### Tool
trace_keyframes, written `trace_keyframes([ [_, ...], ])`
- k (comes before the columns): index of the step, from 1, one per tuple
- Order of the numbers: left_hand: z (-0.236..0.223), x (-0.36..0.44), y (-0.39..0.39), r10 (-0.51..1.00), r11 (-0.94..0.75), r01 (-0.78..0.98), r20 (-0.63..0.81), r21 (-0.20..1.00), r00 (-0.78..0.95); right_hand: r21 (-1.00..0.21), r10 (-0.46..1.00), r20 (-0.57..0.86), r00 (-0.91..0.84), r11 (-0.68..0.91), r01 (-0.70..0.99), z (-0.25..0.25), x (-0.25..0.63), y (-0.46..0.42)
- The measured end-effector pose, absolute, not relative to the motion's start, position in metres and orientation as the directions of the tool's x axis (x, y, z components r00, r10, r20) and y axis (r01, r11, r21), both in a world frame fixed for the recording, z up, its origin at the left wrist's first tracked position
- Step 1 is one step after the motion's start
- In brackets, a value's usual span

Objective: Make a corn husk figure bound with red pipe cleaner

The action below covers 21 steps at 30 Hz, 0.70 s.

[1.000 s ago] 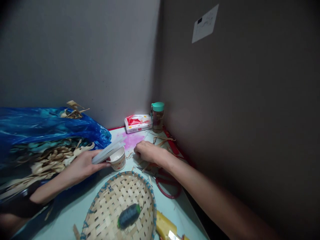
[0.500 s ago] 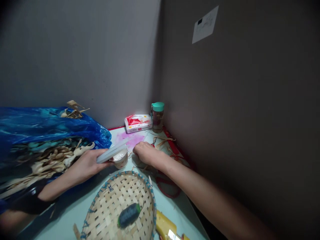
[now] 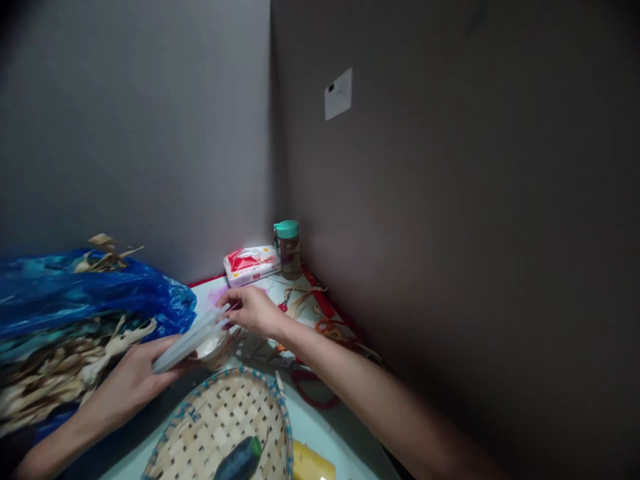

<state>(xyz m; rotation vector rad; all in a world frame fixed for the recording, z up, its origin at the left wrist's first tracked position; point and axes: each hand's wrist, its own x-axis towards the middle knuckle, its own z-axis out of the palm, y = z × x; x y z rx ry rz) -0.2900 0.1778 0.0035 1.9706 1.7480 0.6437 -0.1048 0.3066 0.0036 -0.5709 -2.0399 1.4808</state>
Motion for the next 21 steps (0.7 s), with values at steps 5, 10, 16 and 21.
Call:
trace_keyframes([
  [5,0.000,-0.294,0.182,0.991,-0.137,0.786,0.081,0.603,0.110,-0.799,0.535,0.247,-0.808,0.585,0.143,0.002,-0.103,0.297],
  [10,0.003,-0.287,0.182,0.992,-0.129,0.791,0.081,0.597,0.101,-0.661,0.505,0.312,-0.804,0.724,0.198,0.011,-0.091,0.301],
  [16,0.002,-0.291,0.179,0.994,-0.096,0.817,0.102,0.568,0.046,-0.252,0.703,0.150,-0.695,0.707,0.661,-0.005,-0.065,0.357],
  [21,-0.004,-0.299,0.182,0.992,-0.072,0.819,0.126,0.569,-0.001,-0.079,0.697,0.095,-0.710,0.717,0.693,-0.033,-0.073,0.382],
])
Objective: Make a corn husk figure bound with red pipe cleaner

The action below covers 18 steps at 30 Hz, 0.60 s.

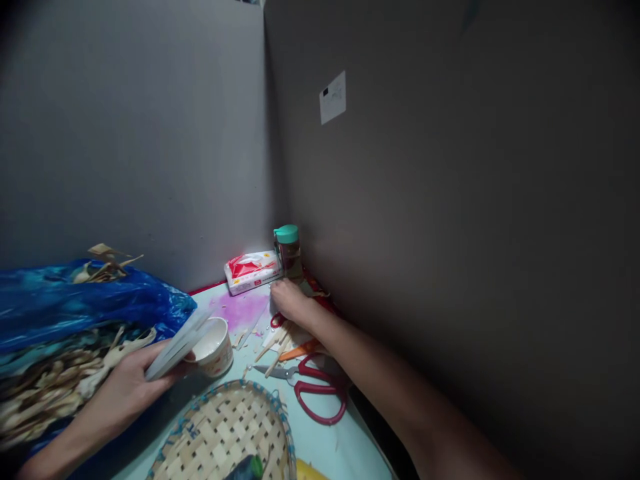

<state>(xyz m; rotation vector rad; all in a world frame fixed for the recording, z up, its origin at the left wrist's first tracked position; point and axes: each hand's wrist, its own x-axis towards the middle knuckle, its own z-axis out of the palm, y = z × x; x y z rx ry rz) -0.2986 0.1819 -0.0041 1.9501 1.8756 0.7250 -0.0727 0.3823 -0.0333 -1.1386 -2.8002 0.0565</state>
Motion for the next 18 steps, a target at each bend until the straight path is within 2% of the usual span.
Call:
trace_keyframes([
  [9,0.001,-0.294,0.178,0.997,-0.041,0.803,0.078,0.594,-0.007,0.033,0.663,0.116,-0.739,0.741,0.670,-0.052,-0.084,0.392],
  [18,-0.003,-0.295,0.180,0.996,-0.064,0.808,0.087,0.585,0.016,0.101,0.558,0.062,-0.827,0.821,0.562,-0.047,-0.074,0.357],
])
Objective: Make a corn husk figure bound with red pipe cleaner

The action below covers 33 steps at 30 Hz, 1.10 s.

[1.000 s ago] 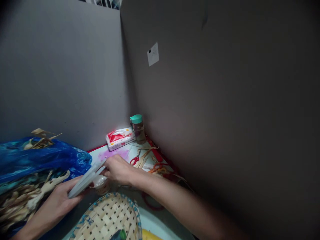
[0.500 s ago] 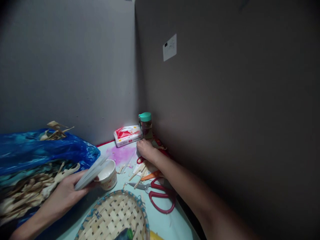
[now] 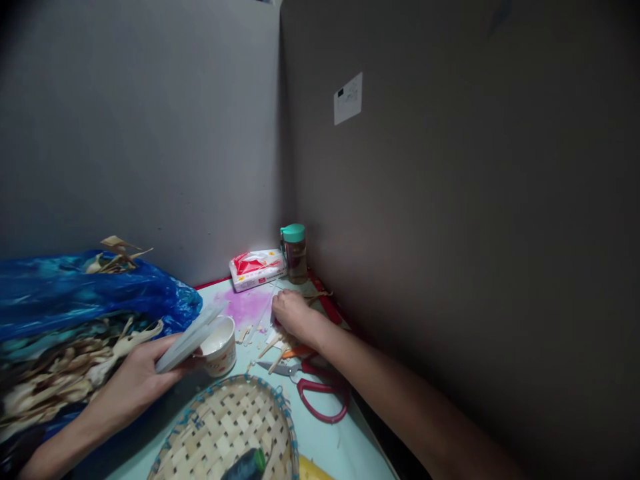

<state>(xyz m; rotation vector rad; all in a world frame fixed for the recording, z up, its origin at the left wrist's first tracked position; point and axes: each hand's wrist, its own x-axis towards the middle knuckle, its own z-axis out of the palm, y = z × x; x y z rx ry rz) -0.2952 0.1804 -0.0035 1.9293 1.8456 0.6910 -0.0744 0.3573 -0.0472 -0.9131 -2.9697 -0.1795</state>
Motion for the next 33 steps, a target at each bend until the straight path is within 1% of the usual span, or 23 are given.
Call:
trace_keyframes([
  [5,-0.002,-0.292,0.181,0.996,-0.060,0.795,0.083,0.604,0.012,0.100,0.551,0.034,-0.834,0.828,0.552,-0.043,-0.068,0.346],
  [12,-0.003,-0.293,0.184,0.999,-0.040,0.766,0.054,0.642,0.007,0.105,0.637,0.095,-0.765,0.758,0.644,-0.037,-0.071,0.378],
  [15,-0.003,-0.293,0.185,0.999,-0.040,0.756,0.053,0.653,0.006,0.118,0.624,0.114,-0.773,0.764,0.634,-0.041,-0.090,0.394],
  [18,-0.001,-0.293,0.185,0.999,-0.030,0.768,0.046,0.640,0.000,0.143,0.613,0.116,-0.781,0.768,0.624,-0.048,-0.107,0.397],
  [21,0.001,-0.293,0.185,0.999,-0.028,0.780,0.054,0.625,-0.007,0.163,0.567,0.111,-0.816,0.800,0.578,-0.053,-0.116,0.393],
  [29,0.003,-0.292,0.183,0.998,-0.015,0.779,0.060,0.627,-0.030,0.187,0.509,0.093,-0.856,0.835,0.517,-0.048,-0.113,0.400],
  [33,0.004,-0.293,0.181,0.996,-0.016,0.782,0.079,0.623,-0.042,0.175,0.523,0.083,-0.848,0.830,0.529,-0.048,-0.104,0.399],
])
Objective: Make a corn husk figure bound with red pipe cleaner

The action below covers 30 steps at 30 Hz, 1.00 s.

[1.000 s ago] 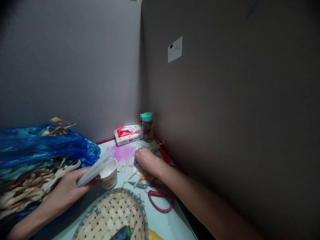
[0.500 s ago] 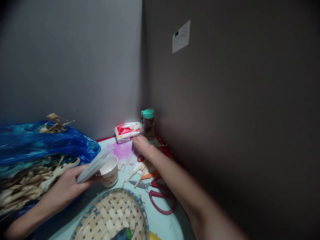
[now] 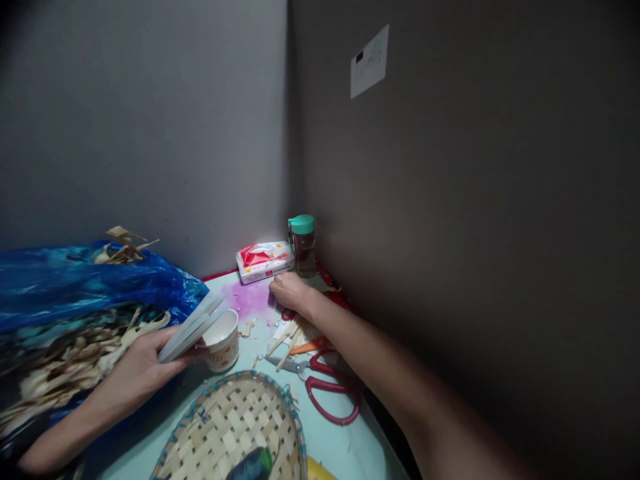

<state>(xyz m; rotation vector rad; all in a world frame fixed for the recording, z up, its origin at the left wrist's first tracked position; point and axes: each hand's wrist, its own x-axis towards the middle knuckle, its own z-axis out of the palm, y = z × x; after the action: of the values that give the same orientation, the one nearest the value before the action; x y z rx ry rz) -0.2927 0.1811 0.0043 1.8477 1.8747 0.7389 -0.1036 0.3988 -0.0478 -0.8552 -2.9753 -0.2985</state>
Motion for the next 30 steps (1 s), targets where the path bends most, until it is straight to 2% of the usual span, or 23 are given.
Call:
trace_keyframes([
  [9,0.004,-0.291,0.183,0.991,-0.025,0.776,0.117,0.630,-0.063,0.203,0.489,0.156,-0.858,0.834,0.512,-0.044,-0.089,0.396],
  [11,0.005,-0.290,0.184,0.991,-0.030,0.774,0.119,0.633,-0.059,0.168,0.504,0.189,-0.843,0.829,0.533,-0.039,-0.089,0.396],
  [12,0.005,-0.290,0.184,0.991,-0.025,0.773,0.117,0.634,-0.064,0.108,0.526,0.211,-0.824,0.825,0.554,-0.035,-0.089,0.394],
  [14,0.007,-0.291,0.186,0.989,-0.009,0.774,0.119,0.633,-0.086,-0.117,0.529,0.236,-0.815,0.848,0.517,-0.020,-0.091,0.384],
  [16,0.010,-0.292,0.187,0.987,0.000,0.779,0.125,0.627,-0.100,-0.402,0.430,0.269,-0.862,0.863,0.306,-0.001,-0.094,0.368],
  [17,0.011,-0.293,0.187,0.987,0.000,0.783,0.126,0.623,-0.101,-0.493,0.356,0.299,-0.885,0.852,0.176,0.009,-0.097,0.358],
  [18,0.013,-0.293,0.187,0.987,0.001,0.787,0.127,0.618,-0.101,-0.532,0.303,0.324,-0.896,0.841,0.092,0.018,-0.100,0.347],
  [20,0.014,-0.293,0.186,0.987,0.000,0.796,0.128,0.605,-0.097,-0.503,0.221,0.301,-0.928,0.863,0.043,0.033,-0.105,0.328],
  [23,0.015,-0.293,0.182,0.987,-0.017,0.817,0.139,0.577,-0.077,-0.364,0.175,0.252,-0.952,0.928,0.074,0.044,-0.106,0.314],
  [25,0.017,-0.294,0.178,0.988,-0.027,0.828,0.141,0.560,-0.063,-0.333,0.211,0.309,-0.927,0.937,0.102,0.046,-0.099,0.319],
  [27,0.019,-0.296,0.174,0.987,-0.013,0.826,0.138,0.563,-0.078,-0.355,0.290,0.314,-0.904,0.919,0.171,0.044,-0.084,0.329],
  [30,0.023,-0.301,0.169,0.977,0.027,0.804,0.154,0.594,-0.146,-0.333,0.437,0.103,-0.894,0.862,0.383,0.031,-0.060,0.338],
])
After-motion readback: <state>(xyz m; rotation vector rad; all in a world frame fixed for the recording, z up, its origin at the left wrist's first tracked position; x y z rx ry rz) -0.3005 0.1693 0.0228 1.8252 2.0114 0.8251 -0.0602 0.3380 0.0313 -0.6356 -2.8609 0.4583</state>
